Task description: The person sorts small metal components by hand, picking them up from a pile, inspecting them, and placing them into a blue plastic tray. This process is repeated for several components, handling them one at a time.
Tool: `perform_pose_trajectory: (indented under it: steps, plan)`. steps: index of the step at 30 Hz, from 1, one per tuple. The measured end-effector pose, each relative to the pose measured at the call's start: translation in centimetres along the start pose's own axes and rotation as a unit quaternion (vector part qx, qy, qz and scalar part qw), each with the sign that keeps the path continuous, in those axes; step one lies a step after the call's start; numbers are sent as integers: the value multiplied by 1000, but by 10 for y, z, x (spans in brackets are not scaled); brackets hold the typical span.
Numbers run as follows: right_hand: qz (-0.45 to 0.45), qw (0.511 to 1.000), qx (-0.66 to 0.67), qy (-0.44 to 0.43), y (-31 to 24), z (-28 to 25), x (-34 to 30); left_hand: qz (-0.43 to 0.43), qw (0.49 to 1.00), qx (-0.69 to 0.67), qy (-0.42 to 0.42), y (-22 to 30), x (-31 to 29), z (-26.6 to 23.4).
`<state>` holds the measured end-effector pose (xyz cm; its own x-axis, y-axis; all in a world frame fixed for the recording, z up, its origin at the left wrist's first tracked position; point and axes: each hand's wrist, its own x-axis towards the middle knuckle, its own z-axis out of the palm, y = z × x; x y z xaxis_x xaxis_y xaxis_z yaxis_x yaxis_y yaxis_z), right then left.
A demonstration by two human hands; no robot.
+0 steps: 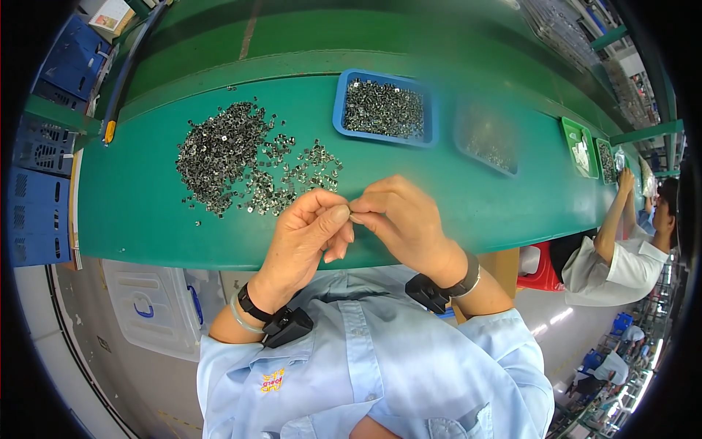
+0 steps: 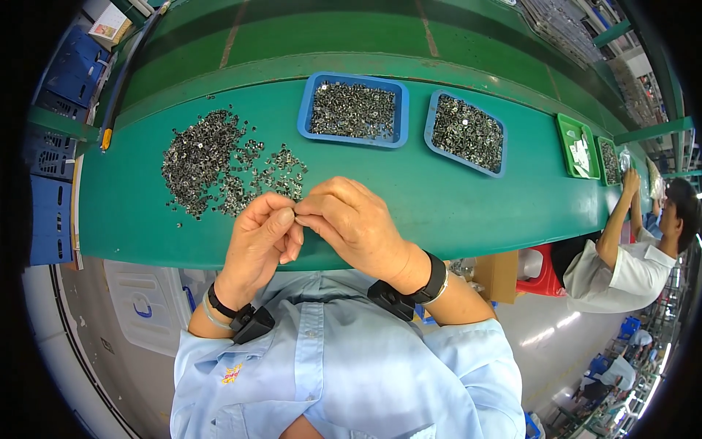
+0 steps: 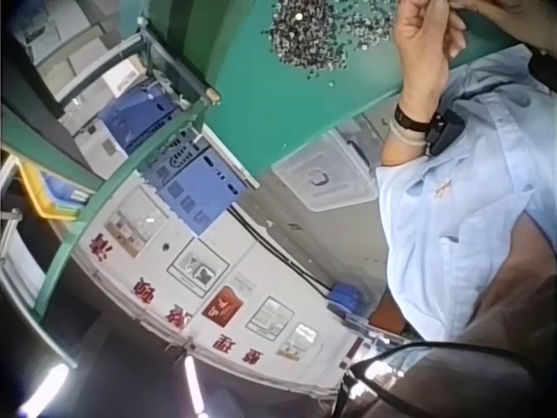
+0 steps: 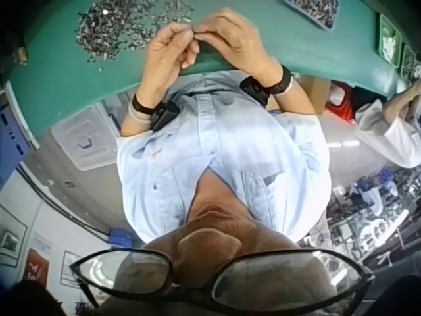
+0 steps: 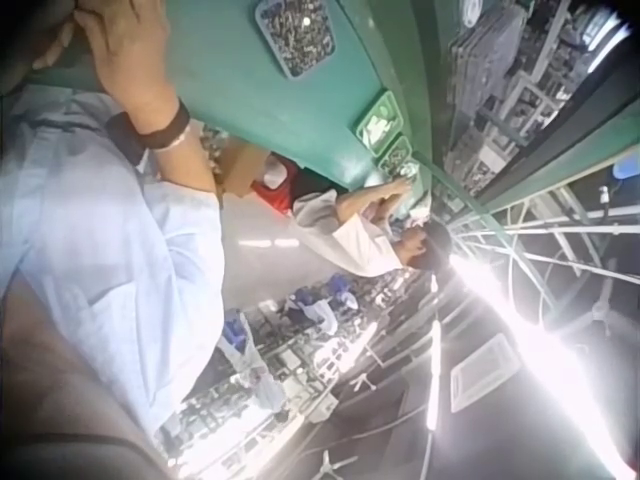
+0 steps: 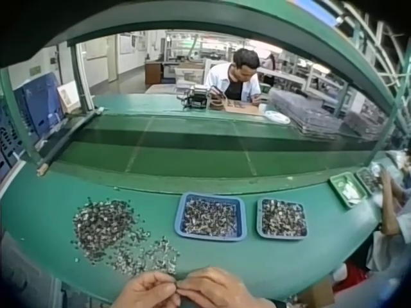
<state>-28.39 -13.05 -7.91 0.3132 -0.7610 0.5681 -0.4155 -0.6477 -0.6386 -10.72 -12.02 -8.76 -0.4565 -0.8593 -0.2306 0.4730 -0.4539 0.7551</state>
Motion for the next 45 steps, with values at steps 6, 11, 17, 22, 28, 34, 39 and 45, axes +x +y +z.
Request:
perform_pose_trajectory:
  steps: [6, 11, 17, 22, 28, 34, 39, 45]
  plan:
    - [18, 1000, 18, 2, -2, 1, -3, 3, 999, -46, -25, -6, 3, -3]
    - [27, 998, 49, 2, -7, 1, -6, 24, 989, -127, -68, -19, 5, -3]
    - [45, 997, 65, 4, -4, -3, -8, 19, 989, -123, -83, -18, 7, -4]
    - [-5, 1000, -11, -19, -1, -9, -2, 28, 996, 79, 8, -5, 3, 2]
    - [51, 996, 68, 19, -2, -4, -8, -19, 997, -70, -30, 0, 1, 4]
    - [87, 988, 127, 21, -4, 0, -10, -21, 987, -144, -68, -12, 4, 0]
    - [74, 992, 105, 14, -3, -1, -11, -28, 986, -145, -83, -12, 5, 1]
    - [39, 996, 80, 6, -3, -4, -9, -39, 987, -127, -87, -8, 4, -1]
